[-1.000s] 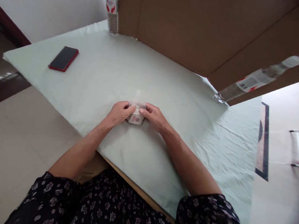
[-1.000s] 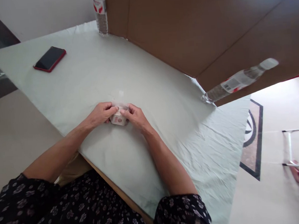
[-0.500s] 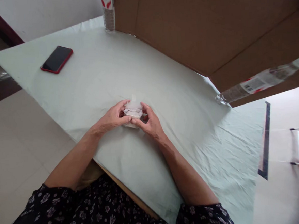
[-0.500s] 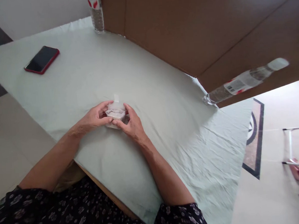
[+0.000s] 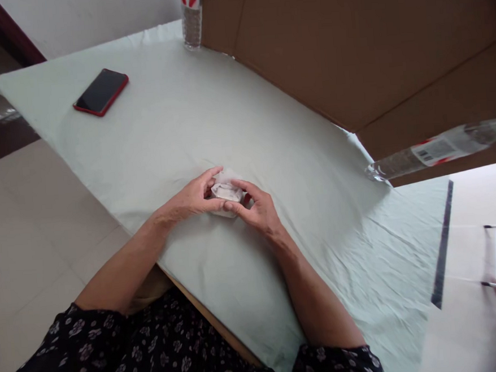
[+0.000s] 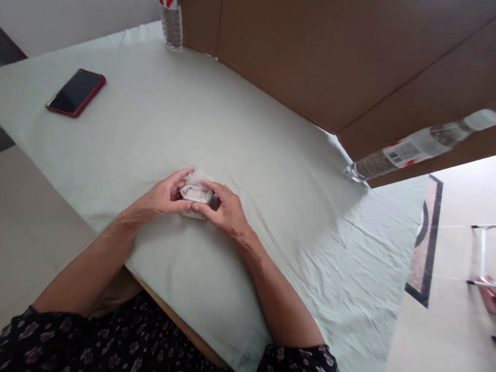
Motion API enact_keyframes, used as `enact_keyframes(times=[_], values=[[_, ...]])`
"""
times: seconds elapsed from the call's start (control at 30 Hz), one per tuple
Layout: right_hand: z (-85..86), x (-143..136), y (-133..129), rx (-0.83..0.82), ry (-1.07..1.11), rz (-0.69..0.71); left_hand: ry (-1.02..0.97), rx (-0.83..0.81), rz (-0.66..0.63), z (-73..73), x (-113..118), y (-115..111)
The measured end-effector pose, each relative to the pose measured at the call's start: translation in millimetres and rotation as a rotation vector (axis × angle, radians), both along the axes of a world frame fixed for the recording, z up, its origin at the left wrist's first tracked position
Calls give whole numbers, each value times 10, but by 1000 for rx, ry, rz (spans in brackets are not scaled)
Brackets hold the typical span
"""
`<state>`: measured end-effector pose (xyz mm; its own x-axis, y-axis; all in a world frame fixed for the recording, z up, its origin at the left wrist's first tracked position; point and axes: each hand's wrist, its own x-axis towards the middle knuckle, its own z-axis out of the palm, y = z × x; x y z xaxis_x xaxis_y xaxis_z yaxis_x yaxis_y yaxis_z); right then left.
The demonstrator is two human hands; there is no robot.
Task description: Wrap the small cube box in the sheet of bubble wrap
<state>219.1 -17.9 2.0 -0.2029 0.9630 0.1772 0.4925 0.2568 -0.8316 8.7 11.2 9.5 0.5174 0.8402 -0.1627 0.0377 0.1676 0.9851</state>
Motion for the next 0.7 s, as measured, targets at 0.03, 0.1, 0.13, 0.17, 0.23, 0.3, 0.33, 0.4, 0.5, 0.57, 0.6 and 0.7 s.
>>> enact_keyframes(times=[0.03,0.1,0.13,0.17,0.23,0.3,0.33,0.4,0.5,0.57,0.6,0.7], values=[[9,16,17,-33,5,28,-4,-8,-3,2,-1,0],[29,33,38,-75,2,86,-10,-25,-6,-5,-6,0],[34,30,42,-69,-10,108,-10,-32,-5,-13,-9,1],[34,18,41,-41,-31,121,-8,-37,-1,-22,-12,3],[18,-19,29,60,-92,110,6,-42,10,-39,-16,8],[-11,-45,16,143,-153,80,23,-45,14,-46,-14,11],[-26,-45,13,167,-167,63,27,-46,15,-46,-10,11],[-51,-12,20,188,-147,21,9,-47,11,-42,-1,8],[-79,73,57,98,-26,-21,-25,-47,7,-35,11,0],[-101,103,83,-53,71,-2,-15,-38,11,-31,15,-3],[-114,103,93,-125,121,10,-5,-30,19,-29,18,-5],[-153,56,95,-242,263,-1,25,2,53,-19,29,-10]])
